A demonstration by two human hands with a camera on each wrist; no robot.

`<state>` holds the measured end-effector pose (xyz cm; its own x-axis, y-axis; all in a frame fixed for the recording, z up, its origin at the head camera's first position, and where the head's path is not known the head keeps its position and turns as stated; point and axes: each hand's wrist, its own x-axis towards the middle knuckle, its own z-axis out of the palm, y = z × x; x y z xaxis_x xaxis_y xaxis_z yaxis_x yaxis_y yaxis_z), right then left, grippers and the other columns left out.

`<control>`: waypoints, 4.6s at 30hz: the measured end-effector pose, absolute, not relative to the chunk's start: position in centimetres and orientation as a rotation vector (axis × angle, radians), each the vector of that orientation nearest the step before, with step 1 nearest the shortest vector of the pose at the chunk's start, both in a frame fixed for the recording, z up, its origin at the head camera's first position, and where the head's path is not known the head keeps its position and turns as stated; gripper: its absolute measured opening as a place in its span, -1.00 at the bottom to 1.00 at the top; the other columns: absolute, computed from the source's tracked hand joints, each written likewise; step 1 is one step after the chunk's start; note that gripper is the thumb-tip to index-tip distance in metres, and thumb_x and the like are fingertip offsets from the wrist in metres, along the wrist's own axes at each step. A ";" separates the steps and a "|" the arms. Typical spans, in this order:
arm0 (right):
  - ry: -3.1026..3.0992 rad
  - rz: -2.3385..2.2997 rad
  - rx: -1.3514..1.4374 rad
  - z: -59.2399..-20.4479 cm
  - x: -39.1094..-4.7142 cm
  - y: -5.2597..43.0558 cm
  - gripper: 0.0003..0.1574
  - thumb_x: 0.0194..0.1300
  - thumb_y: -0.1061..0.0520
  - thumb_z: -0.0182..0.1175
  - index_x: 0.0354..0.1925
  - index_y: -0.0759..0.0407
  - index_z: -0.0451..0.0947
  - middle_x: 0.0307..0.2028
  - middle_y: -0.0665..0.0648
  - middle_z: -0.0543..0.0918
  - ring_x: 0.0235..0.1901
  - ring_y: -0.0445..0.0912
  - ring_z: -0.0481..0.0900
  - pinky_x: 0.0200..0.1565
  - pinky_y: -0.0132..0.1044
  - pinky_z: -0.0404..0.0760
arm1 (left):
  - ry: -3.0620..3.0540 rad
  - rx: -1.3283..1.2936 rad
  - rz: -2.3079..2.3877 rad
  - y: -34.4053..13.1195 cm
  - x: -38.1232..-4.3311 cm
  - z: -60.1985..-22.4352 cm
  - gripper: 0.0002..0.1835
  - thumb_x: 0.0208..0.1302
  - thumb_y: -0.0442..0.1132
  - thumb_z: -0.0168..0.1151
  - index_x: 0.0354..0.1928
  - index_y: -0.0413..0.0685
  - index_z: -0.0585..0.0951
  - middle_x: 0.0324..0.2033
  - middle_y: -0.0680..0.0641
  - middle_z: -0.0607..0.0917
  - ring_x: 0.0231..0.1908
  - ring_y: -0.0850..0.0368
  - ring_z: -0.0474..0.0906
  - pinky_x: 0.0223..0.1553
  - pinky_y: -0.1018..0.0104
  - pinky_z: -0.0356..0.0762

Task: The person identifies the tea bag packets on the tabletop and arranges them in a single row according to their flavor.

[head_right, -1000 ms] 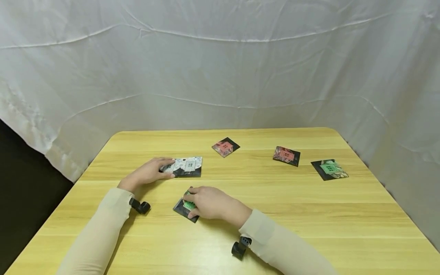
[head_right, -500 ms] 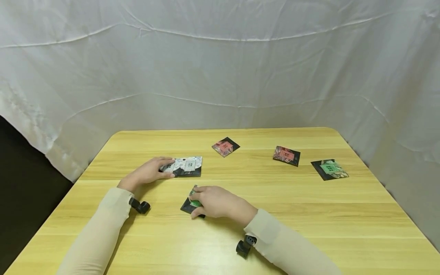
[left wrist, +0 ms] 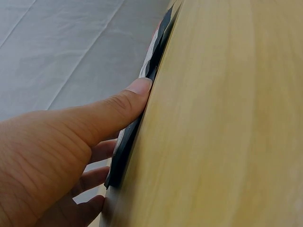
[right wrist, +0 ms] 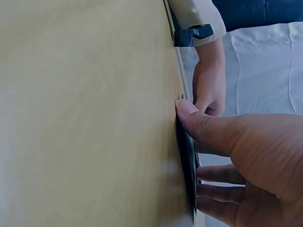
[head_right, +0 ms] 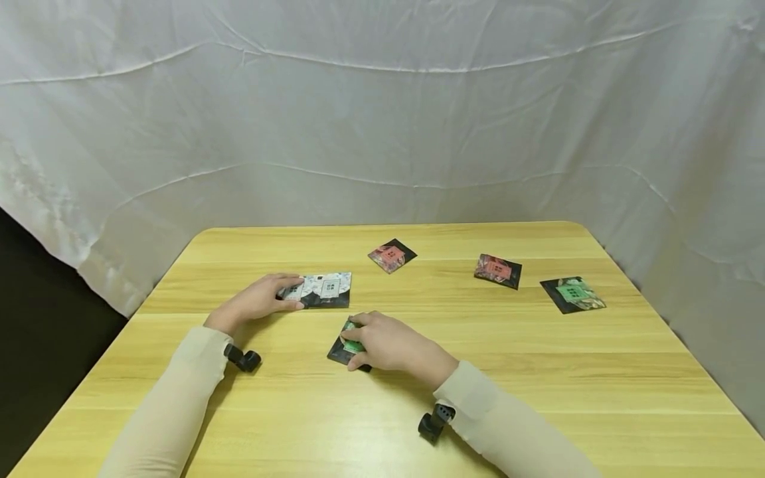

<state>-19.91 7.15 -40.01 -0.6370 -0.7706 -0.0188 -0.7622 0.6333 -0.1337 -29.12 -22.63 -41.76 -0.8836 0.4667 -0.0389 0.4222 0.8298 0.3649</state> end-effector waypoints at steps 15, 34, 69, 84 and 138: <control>2.772 -0.185 -1.236 -39.9 -20.7 8.1 -0.31 0.17 -0.25 0.04 0.20 0.00 0.34 0.21 0.20 0.29 0.15 0.04 0.30 0.09 -0.12 0.37 | 2.880 0.681 0.514 -22.5 -29.2 -41.8 -0.21 0.05 0.28 0.10 0.29 0.10 0.24 0.27 -0.05 0.22 0.26 -0.08 0.05 0.22 -0.04 0.04; 2.858 -0.189 -1.192 -40.1 -22.2 9.0 -0.26 0.16 -0.25 0.06 0.18 0.12 0.35 0.17 0.11 0.36 0.14 0.05 0.29 0.17 -0.11 0.25 | 2.883 0.689 0.515 -22.5 -29.2 -41.7 -0.21 0.05 0.27 0.10 0.30 0.09 0.24 0.27 -0.05 0.22 0.25 -0.08 0.06 0.23 -0.03 0.03; 2.767 -0.340 -0.975 -40.2 -26.3 8.5 -0.24 0.11 -0.26 0.11 0.24 -0.03 0.28 0.23 0.06 0.29 0.19 0.00 0.24 0.18 -0.12 0.24 | 2.890 0.703 0.502 -22.7 -29.4 -41.8 -0.21 0.06 0.26 0.11 0.29 0.06 0.25 0.26 -0.08 0.22 0.25 -0.09 0.05 0.24 -0.02 -0.02; 2.776 -0.356 -0.934 -40.7 -28.4 8.7 -0.22 0.12 -0.27 0.09 0.26 -0.06 0.23 0.24 0.01 0.27 0.18 -0.05 0.25 0.18 -0.16 0.25 | 2.882 0.697 0.518 -22.8 -29.3 -42.0 -0.21 0.05 0.29 0.09 0.29 0.08 0.24 0.27 -0.08 0.21 0.26 -0.10 0.04 0.23 -0.04 0.00; 2.829 -0.332 -1.024 -40.3 -29.9 8.8 -0.26 0.20 -0.28 0.00 0.26 0.00 0.24 0.27 0.15 0.19 0.26 0.06 0.09 0.23 -0.03 0.09 | 2.877 0.687 0.533 -22.6 -29.1 -42.0 -0.22 0.06 0.28 0.09 0.29 0.10 0.24 0.27 -0.06 0.21 0.26 -0.09 0.04 0.23 -0.04 0.02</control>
<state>-29.94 8.83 -40.29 -0.7655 -0.6426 -0.0329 -0.6176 0.7480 -0.2430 -29.14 -22.58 -42.00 -0.8866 0.4599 -0.0493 0.4117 0.8333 0.3690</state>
